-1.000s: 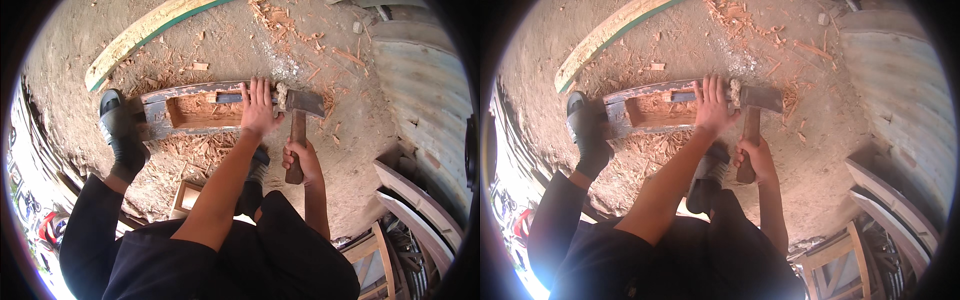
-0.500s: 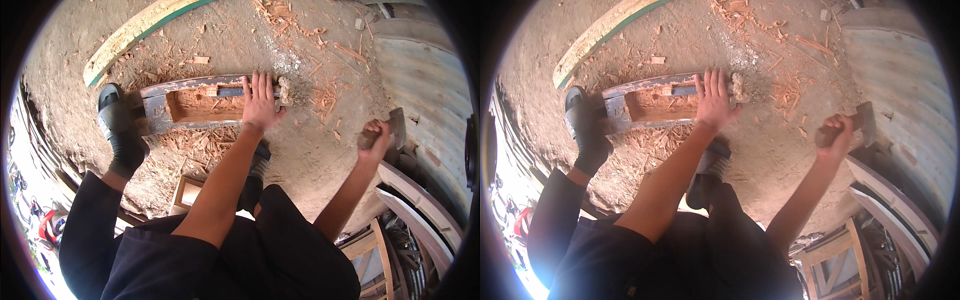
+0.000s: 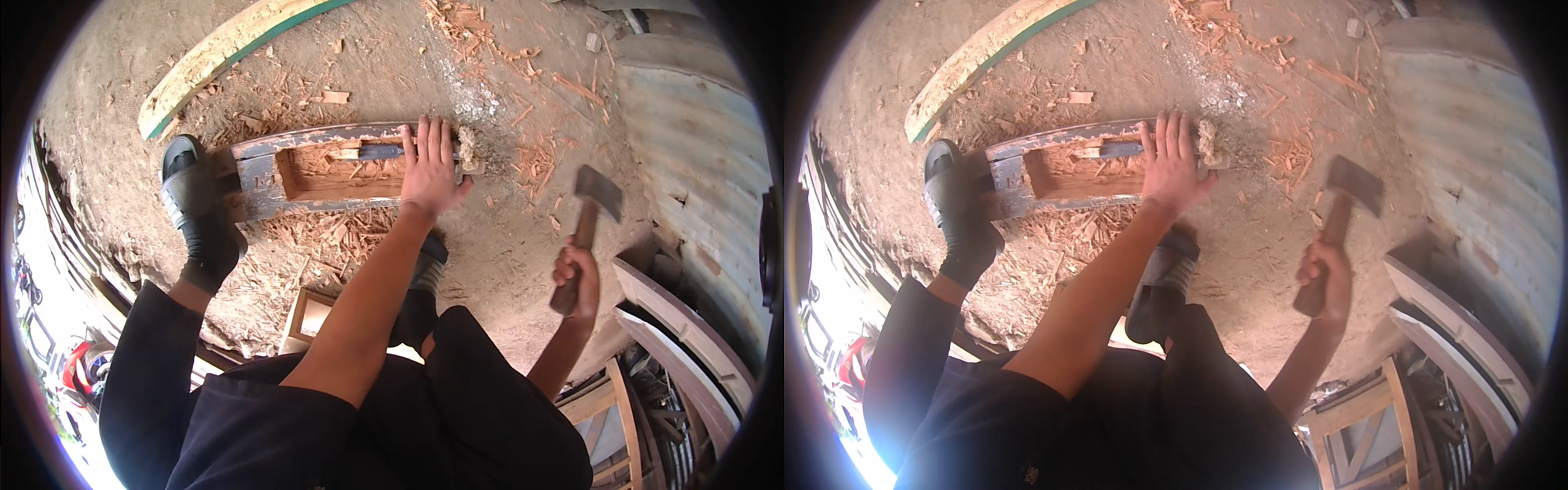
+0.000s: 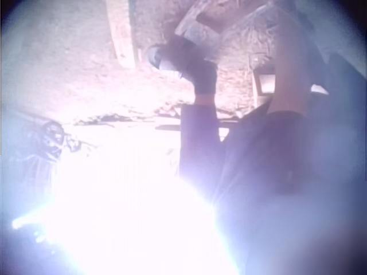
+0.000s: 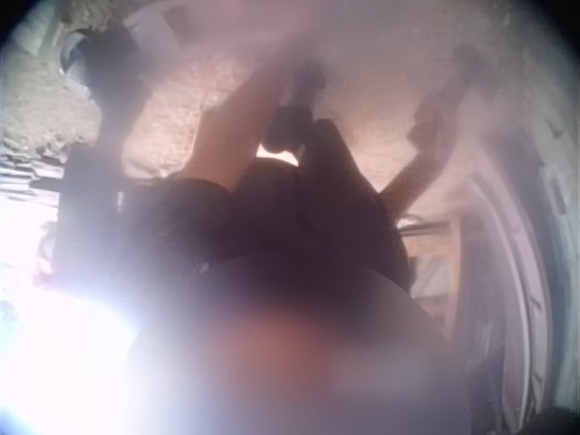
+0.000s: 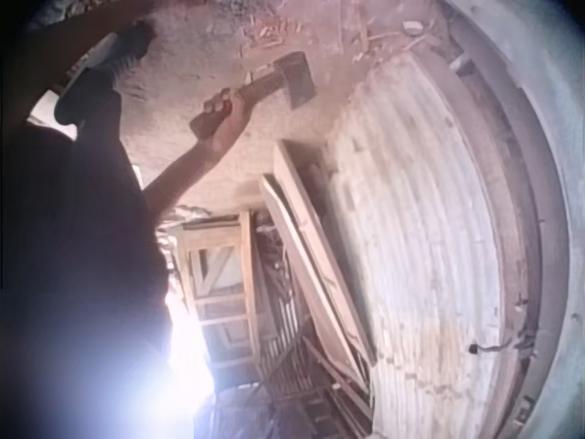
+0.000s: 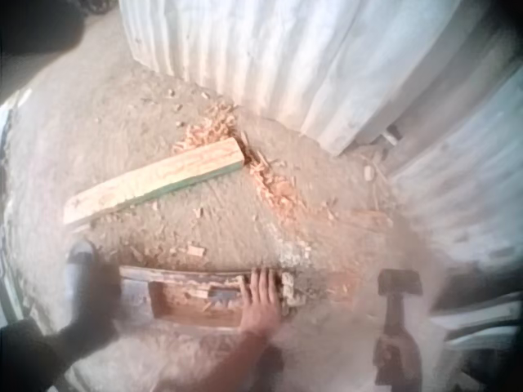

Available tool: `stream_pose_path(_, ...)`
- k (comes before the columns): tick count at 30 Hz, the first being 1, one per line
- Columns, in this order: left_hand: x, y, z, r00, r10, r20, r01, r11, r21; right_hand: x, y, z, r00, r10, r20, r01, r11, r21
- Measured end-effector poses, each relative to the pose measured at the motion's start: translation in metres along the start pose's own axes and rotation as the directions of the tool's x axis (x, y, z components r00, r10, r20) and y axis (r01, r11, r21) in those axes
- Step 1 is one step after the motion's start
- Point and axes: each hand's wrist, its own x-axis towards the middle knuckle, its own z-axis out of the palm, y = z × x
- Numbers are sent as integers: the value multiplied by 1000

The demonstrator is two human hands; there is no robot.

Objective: The person sits on the ground and uses a small axe to repeatedly strike and chip away at a rectangular wooden block, removing wood chips and shaping the block.

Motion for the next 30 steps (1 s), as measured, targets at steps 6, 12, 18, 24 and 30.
stream_pose_path(6,1,4,1,1000,7,-9,-7,1000,-9,57,-47,-17,864,-403,-303,499,770,397)
stream_pose_path(12,2,-2,1,1000,22,-20,-22,1000,-20,15,63,87,921,217,324,-195,976,-100)
stream_pose_path(18,-1,-3,1,999,17,-46,-19,999,-36,10,35,51,940,246,238,-245,969,-34)
stream_pose_path(24,-3,-2,-5,1000,4,-7,-4,1000,-24,28,-26,-5,981,-192,-35,189,888,420)
stream_pose_path(30,0,0,-3,1000,5,-18,-6,999,-32,43,39,57,977,-90,-191,95,995,17)
